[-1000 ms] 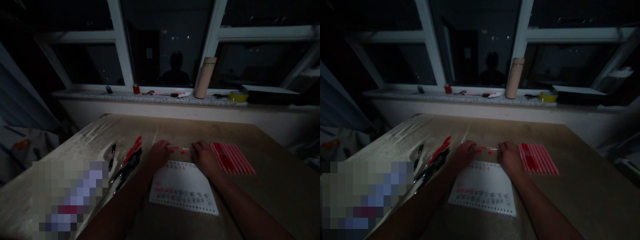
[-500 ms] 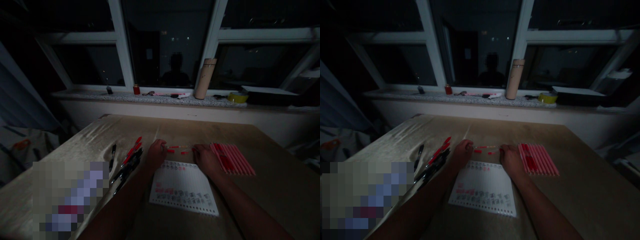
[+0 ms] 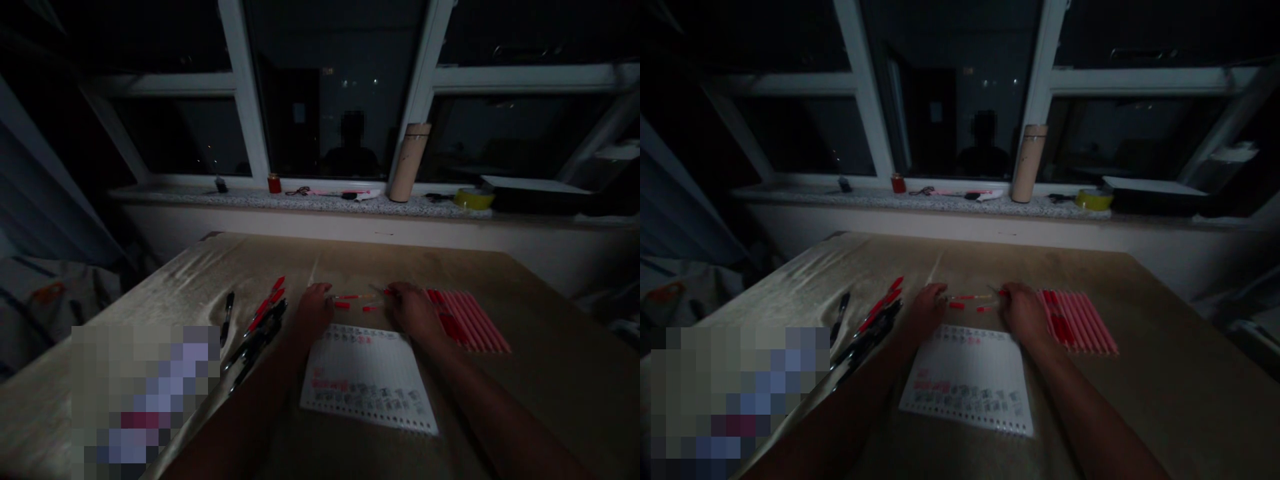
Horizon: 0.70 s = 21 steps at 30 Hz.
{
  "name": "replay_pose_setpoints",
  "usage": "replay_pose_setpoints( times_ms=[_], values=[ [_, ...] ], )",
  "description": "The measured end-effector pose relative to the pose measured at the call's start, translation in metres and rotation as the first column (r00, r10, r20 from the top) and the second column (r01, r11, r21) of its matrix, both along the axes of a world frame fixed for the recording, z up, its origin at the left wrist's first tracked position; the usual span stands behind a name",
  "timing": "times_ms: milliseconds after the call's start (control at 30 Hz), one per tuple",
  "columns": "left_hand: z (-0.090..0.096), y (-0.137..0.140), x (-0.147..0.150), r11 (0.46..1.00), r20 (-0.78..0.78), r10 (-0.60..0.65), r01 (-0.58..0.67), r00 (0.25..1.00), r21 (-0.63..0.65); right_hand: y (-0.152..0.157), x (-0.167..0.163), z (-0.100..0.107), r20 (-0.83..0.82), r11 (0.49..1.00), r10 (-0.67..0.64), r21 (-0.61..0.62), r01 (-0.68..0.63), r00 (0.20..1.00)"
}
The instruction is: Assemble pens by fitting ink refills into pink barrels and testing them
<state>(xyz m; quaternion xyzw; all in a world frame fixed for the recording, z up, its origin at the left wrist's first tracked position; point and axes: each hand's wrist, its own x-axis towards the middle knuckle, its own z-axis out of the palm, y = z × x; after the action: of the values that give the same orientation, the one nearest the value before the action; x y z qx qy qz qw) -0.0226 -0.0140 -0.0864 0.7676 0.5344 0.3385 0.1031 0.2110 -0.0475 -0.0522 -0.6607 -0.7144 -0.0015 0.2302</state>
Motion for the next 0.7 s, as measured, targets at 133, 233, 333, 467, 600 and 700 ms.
replay_pose_setpoints(
  times_ms=[133, 233, 333, 467, 600, 700],
  values=[
    [-0.002, 0.0, 0.002, 1.0, -0.109, -0.024, 0.023, 0.994, -0.013, 0.025, -0.005, 0.0, 0.002, 0.991, 0.13, -0.025, -0.13, 0.992],
    [0.0, -0.003, 0.003, 0.999, -0.16, -0.043, 0.037, 0.986, -0.035, 0.041, -0.008, -0.01, -0.066, 0.968, 0.238, -0.061, -0.242, 0.969],
    [0.004, -0.006, 0.003, 0.997, -0.199, -0.067, 0.057, 0.978, -0.057, 0.048, -0.005, -0.022, -0.21, 0.969, 0.228, -0.047, -0.242, 0.951],
    [0.012, -0.001, 0.0, 0.99, -0.23, -0.126, 0.107, 0.965, -0.094, 0.043, 0.005, -0.025, -0.291, 0.979, 0.194, 0.003, -0.202, 0.937],
    [0.023, 0.01, 0.0, 0.986, -0.29, -0.156, 0.13, 0.944, -0.105, 0.029, 0.007, -0.012, -0.239, 0.972, 0.234, 0.022, -0.236, 0.942],
    [0.029, 0.014, 0.007, 0.983, -0.323, -0.185, 0.173, 0.928, -0.064, 0.017, 0.002, -0.005, -0.12, 0.941, 0.335, -0.006, -0.338, 0.934]
  ],
)
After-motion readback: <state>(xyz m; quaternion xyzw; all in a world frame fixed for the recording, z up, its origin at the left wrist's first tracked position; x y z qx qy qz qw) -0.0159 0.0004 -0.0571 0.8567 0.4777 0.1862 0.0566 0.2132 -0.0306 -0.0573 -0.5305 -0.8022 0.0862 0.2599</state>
